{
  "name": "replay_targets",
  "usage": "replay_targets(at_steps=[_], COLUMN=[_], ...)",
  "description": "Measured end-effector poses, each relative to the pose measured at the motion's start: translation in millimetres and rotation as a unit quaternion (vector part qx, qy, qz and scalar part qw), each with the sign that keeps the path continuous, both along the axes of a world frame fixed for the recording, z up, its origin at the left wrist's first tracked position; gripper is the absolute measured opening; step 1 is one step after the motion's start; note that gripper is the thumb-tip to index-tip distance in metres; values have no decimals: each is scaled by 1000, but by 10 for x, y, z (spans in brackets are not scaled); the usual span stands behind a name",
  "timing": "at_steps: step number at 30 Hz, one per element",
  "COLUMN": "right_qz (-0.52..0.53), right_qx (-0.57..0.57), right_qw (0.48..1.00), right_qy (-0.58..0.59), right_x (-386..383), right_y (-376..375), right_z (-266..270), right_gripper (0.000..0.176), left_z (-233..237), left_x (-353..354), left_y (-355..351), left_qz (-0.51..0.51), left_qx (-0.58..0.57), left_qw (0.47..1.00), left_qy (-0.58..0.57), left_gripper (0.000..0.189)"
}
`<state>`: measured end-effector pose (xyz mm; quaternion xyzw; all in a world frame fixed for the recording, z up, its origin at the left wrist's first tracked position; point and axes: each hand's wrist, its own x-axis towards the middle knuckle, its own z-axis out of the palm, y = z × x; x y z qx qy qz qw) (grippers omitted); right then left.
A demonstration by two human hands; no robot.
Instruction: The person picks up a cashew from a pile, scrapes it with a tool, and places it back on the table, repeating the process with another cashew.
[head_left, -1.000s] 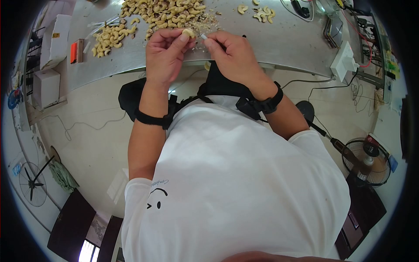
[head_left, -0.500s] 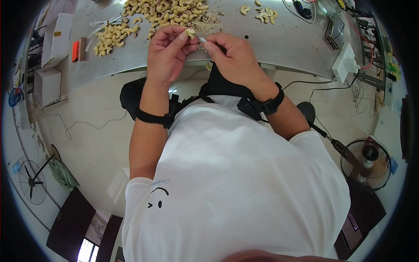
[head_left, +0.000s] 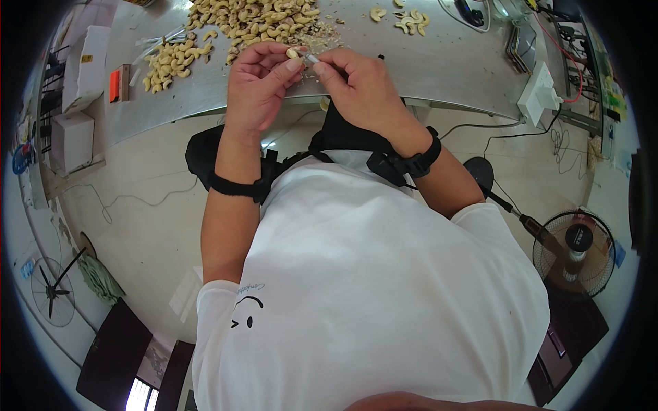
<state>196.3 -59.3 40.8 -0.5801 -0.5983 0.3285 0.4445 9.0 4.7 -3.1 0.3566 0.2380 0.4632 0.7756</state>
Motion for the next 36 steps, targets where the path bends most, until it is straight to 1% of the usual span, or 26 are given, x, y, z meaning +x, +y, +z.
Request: replay_targets(at_steps=[3, 6, 9, 12, 15, 18, 21, 24, 28, 30, 33, 36], right_qz=[-15, 2, 28, 28, 0, 2, 28, 21, 17, 20, 37, 61], right_qx=[-15, -31, -6, 0, 0, -49, -53, -33, -39, -35, -52, -98], right_qw=[1000, 1000, 1000, 999, 999, 998, 997, 999, 999, 999, 998, 992], right_qy=[-4, -4, -12, -18, -38, -40, -52, -34, -27, -32, -8, 43], right_x=[34, 53, 56, 52, 70, 124, 140, 110, 80, 81, 98, 124], right_y=[8, 5, 4, 16, 34, 37, 32, 23, 6, 6, 17, 29], right_z=[52, 72, 53, 21, -11, 53, 87, 85, 80, 69, 30, 8], right_gripper=[16, 18, 19, 19, 18, 19, 19, 18, 18, 19, 18, 19], left_z=[37, 82, 71, 21, 29, 50, 58, 62, 48, 48, 30, -3], left_x=[5, 24, 18, 0, 0, 19, 11, -3, -10, 9, 31, 23], left_y=[-5, -21, -12, 0, -14, -31, -32, -22, -41, -45, -27, -10], left_qz=[-2, 5, 1, -13, -9, 3, 4, -4, -8, 2, 4, -8], left_qx=[-6, -12, -7, 7, 9, 6, -3, -8, 6, 6, 15, 29], left_qw=[1000, 1000, 1000, 1000, 1000, 1000, 1000, 1000, 1000, 1000, 1000, 999], left_qy=[0, 8, 10, 7, 14, 8, -4, -4, 9, -2, 4, 12], left_gripper=[23, 23, 23, 24, 23, 23, 24, 25, 26, 27, 30, 31])
